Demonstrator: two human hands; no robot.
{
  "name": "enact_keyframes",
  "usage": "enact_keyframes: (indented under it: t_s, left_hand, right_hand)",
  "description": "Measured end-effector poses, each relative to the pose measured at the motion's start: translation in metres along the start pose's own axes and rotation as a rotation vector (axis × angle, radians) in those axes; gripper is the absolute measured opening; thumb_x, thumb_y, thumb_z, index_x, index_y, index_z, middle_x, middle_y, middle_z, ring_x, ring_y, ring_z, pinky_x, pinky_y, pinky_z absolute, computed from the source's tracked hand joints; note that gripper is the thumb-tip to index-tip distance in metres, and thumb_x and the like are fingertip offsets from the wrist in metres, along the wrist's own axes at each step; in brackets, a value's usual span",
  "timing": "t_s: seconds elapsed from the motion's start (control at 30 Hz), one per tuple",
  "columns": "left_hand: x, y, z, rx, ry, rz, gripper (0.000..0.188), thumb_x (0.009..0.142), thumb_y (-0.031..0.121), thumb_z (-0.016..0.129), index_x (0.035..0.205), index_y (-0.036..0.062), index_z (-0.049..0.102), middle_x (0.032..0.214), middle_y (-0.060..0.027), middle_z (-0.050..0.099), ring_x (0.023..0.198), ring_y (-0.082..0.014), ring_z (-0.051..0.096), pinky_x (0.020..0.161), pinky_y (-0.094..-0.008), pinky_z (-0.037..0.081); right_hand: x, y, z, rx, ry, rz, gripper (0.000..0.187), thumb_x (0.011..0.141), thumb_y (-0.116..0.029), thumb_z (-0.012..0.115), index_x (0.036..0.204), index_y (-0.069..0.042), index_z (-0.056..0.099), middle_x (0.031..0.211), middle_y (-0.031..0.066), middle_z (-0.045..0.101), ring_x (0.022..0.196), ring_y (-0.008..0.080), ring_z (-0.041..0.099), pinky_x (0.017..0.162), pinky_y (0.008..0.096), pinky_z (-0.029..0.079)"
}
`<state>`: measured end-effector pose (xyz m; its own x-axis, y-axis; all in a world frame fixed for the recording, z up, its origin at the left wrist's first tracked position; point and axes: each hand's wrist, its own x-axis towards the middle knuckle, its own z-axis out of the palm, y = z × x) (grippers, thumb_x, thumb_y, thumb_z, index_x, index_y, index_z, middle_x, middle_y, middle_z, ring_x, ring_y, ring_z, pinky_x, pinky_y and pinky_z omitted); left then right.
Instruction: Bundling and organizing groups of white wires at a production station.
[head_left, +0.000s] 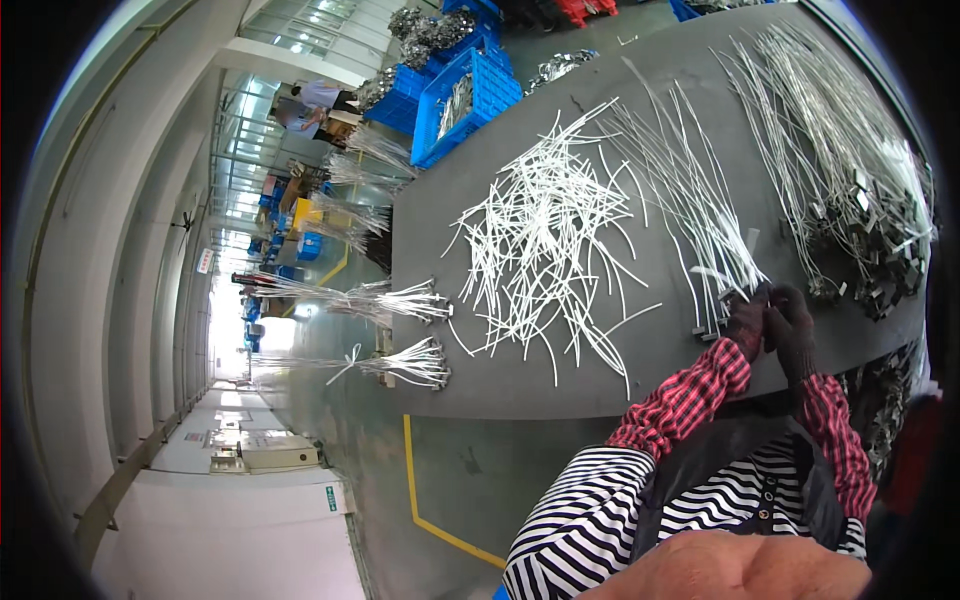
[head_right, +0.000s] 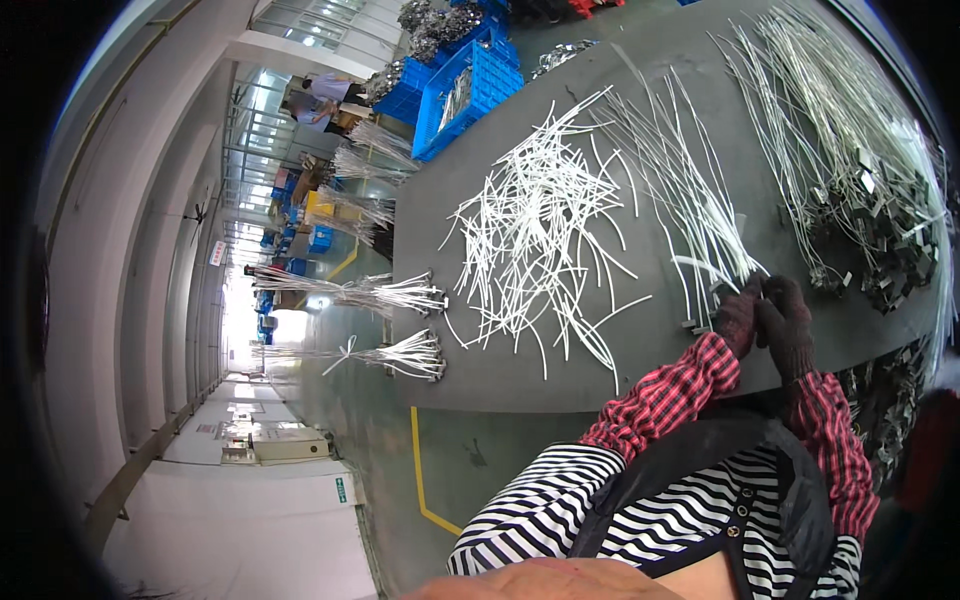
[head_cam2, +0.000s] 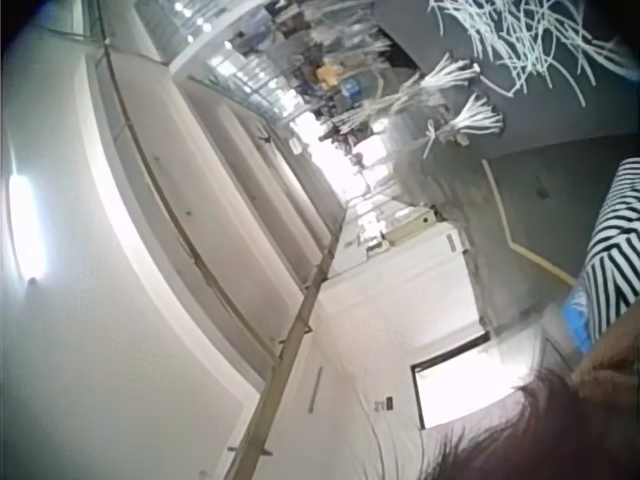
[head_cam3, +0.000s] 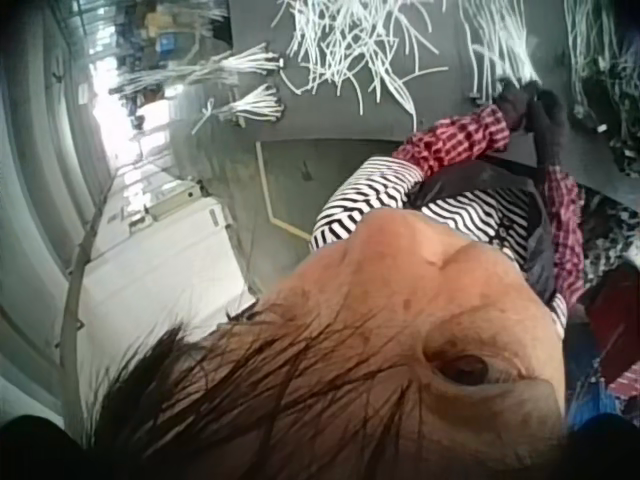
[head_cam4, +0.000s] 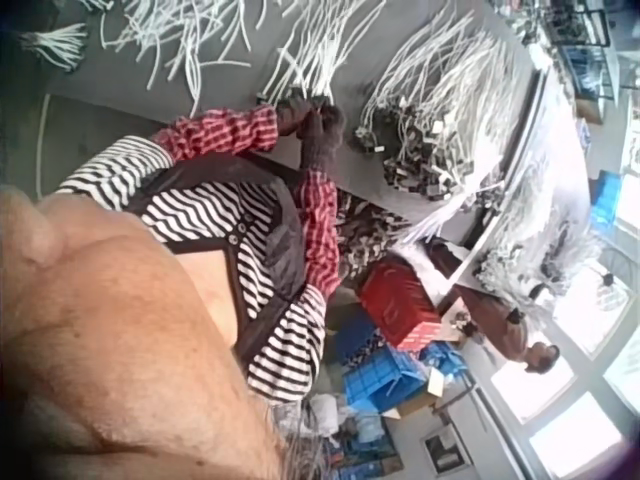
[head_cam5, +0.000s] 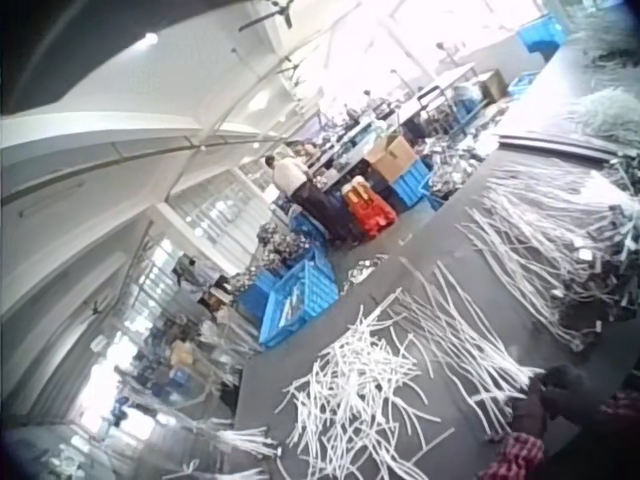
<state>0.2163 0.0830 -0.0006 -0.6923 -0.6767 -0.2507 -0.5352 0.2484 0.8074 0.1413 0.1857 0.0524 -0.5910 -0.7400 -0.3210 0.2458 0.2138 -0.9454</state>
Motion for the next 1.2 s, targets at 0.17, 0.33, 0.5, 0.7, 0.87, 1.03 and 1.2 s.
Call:
enact_keyframes:
  t_s: [0.17,0.33,0.5,0.7,0.87,1.03,1.2]
  left_hand:
    - [0.037,-0.027,-0.025,0.028,0.226,-0.333,0.05,0.096,0.05,0.054,0.117,0.0064,0.066,0.099,-0.0196,0.069,0.098,-0.038,0.065,0.084,-0.0462,0.051]
    - [0.026,-0.045,-0.052,0.073,0.133,-0.019,0.023,0.101,0.027,0.052,0.11,0.0091,0.064,0.082,-0.0074,0.064,0.07,-0.0205,0.063,0.061,-0.036,0.052]
    - [0.016,-0.02,-0.057,-1.244,-0.084,-0.24,0.02,0.101,0.027,0.057,0.102,0.0078,0.063,0.084,-0.0043,0.062,0.073,-0.016,0.061,0.066,-0.0307,0.053]
    - [0.014,0.011,0.008,-1.239,-0.228,-0.433,0.024,0.1,0.024,0.055,0.106,0.0015,0.058,0.091,-0.0097,0.065,0.08,-0.0247,0.067,0.073,-0.0373,0.058]
    - [0.013,0.052,0.079,-0.942,-0.02,-0.608,0.022,0.097,0.025,0.051,0.097,0.0044,0.06,0.075,-0.0063,0.062,0.061,-0.0199,0.059,0.057,-0.0342,0.051]
    - [0.041,0.046,0.082,-0.981,0.044,-0.629,0.015,0.095,0.022,0.051,0.09,0.0112,0.06,0.074,-0.0022,0.06,0.056,-0.0155,0.053,0.048,-0.0326,0.046]
    - [0.047,0.03,0.07,-1.326,0.113,-0.403,0.019,0.1,0.031,0.055,0.1,0.0126,0.06,0.086,-0.003,0.066,0.074,-0.0192,0.066,0.067,-0.0376,0.06]
  right_hand:
    - [0.025,0.011,-0.056,-1.095,0.231,-0.525,0.051,0.088,-0.019,0.067,0.136,-0.014,0.052,0.123,0.0237,0.062,0.103,0.0393,0.066,0.076,0.0434,0.056]
    - [0.061,0.047,-0.13,-1.1,0.088,-0.141,0.037,0.093,-0.023,0.059,0.129,-0.015,0.056,0.118,0.0202,0.062,0.097,0.0352,0.065,0.076,0.0423,0.054]
    - [0.052,0.048,-0.122,-1.123,0.157,-0.528,0.024,0.095,-0.023,0.056,0.115,-0.013,0.063,0.099,0.012,0.068,0.084,0.0322,0.067,0.071,0.0428,0.054]
    - [-0.006,0.047,-0.094,-0.996,-0.014,-0.395,0.026,0.087,-0.019,0.065,0.112,-0.014,0.064,0.102,0.0111,0.068,0.085,0.0312,0.068,0.07,0.0422,0.054]
    - [-0.079,0.045,-0.096,-0.673,-0.114,-0.335,0.022,0.086,-0.017,0.067,0.106,-0.009,0.067,0.096,0.0086,0.068,0.085,0.0232,0.068,0.074,0.0388,0.054]
    - [-0.213,0.094,-0.171,-0.118,0.205,0.043,0.015,0.084,-0.013,0.066,0.094,-0.003,0.067,0.081,-0.0002,0.062,0.076,0.0104,0.059,0.066,0.027,0.049]
    - [-0.346,0.194,-0.295,-0.274,0.614,0.384,0.016,0.078,-0.01,0.065,0.092,-0.004,0.068,0.07,-0.0002,0.059,0.065,0.0083,0.054,0.06,0.026,0.044]
